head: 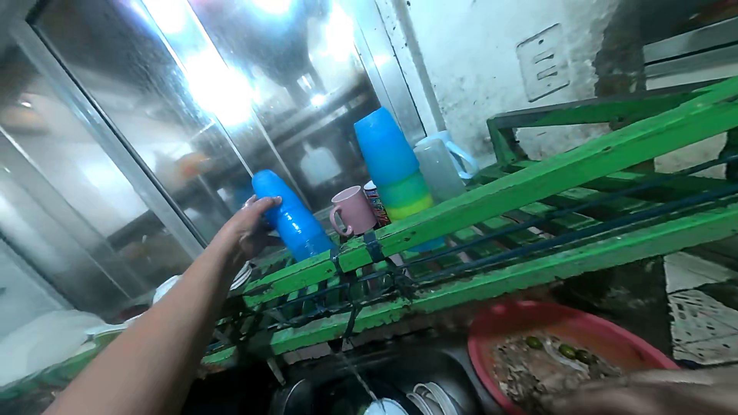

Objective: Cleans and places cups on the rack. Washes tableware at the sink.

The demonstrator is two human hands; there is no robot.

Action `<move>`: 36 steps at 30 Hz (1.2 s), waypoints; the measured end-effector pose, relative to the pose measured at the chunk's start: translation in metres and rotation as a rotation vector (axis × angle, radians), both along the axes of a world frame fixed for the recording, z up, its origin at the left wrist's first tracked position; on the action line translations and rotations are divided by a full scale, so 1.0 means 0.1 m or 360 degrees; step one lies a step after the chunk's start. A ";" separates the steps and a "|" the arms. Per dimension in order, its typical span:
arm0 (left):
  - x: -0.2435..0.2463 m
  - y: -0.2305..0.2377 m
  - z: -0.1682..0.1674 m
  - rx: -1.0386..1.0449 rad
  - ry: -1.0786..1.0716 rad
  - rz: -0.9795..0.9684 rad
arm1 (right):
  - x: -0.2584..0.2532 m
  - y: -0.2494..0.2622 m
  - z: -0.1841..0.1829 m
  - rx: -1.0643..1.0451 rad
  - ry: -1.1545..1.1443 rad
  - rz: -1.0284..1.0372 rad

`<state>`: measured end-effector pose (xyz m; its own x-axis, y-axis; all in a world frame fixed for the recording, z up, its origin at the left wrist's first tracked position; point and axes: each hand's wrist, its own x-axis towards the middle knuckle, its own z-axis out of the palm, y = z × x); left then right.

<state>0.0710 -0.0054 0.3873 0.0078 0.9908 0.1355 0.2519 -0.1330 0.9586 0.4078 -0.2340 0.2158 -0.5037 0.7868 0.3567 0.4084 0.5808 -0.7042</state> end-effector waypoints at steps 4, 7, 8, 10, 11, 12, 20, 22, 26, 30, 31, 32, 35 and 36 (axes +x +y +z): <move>0.25 0.06 -0.16 0.0176 -0.0014 -0.0074 | 0.01 0.03 0.03 -0.0040 -0.0069 0.0071; 0.35 0.10 -0.27 0.0163 0.0254 -0.0114 | 0.03 0.03 -0.03 -0.0002 -0.0094 0.0053; 0.37 0.11 -0.28 0.0163 0.0322 -0.0108 | 0.02 0.03 -0.03 -0.0010 -0.0100 0.0025; 0.35 0.15 -0.30 0.0196 0.0388 -0.0120 | -0.03 -0.01 0.00 -0.0079 -0.0080 -0.0063; 0.34 0.17 -0.30 0.0200 0.0406 -0.0150 | -0.08 -0.03 0.01 -0.0106 -0.0046 -0.0110; 0.31 0.18 -0.30 0.0204 0.0443 -0.0175 | -0.12 -0.04 0.00 -0.0123 0.0005 -0.0148; -0.03 -0.46 -0.31 0.1066 0.1397 0.0089 | -0.34 0.20 -0.44 -0.0242 -0.0330 -0.0053; -0.27 -0.81 -0.64 0.1718 0.1504 -0.0032 | -0.42 0.26 -0.52 -0.0396 -0.0437 -0.0033; -1.01 -1.14 -2.40 0.1537 0.1664 -0.0807 | -0.81 0.48 -0.57 -0.0715 -0.0728 -0.0269; -1.83 -0.63 -3.97 -0.0374 0.1433 -0.0686 | -1.26 0.97 -0.76 -0.1137 -0.0800 -0.0430; -2.01 -0.56 -4.28 -0.0593 0.1300 -0.0442 | -1.33 1.10 -0.92 -0.1172 -0.0660 -0.0464; -2.14 -0.55 -4.52 -0.0743 0.1189 -0.0209 | -1.43 1.23 -1.10 -0.1223 -0.0456 -0.0506; -2.31 -0.64 -4.99 -0.0859 0.1084 0.0200 | -1.84 1.58 -1.65 -0.1497 0.0223 -0.0571; -2.34 -0.64 -5.09 -0.0784 0.1063 0.0264 | -1.98 1.69 -1.84 -0.1569 0.0412 -0.0602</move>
<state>-0.1627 -0.0690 -0.1220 -0.2177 0.9309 -0.2933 0.7657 0.3492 0.5401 0.2103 -0.0651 0.0322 -0.1690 0.8735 -0.4565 0.2139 -0.4197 -0.8821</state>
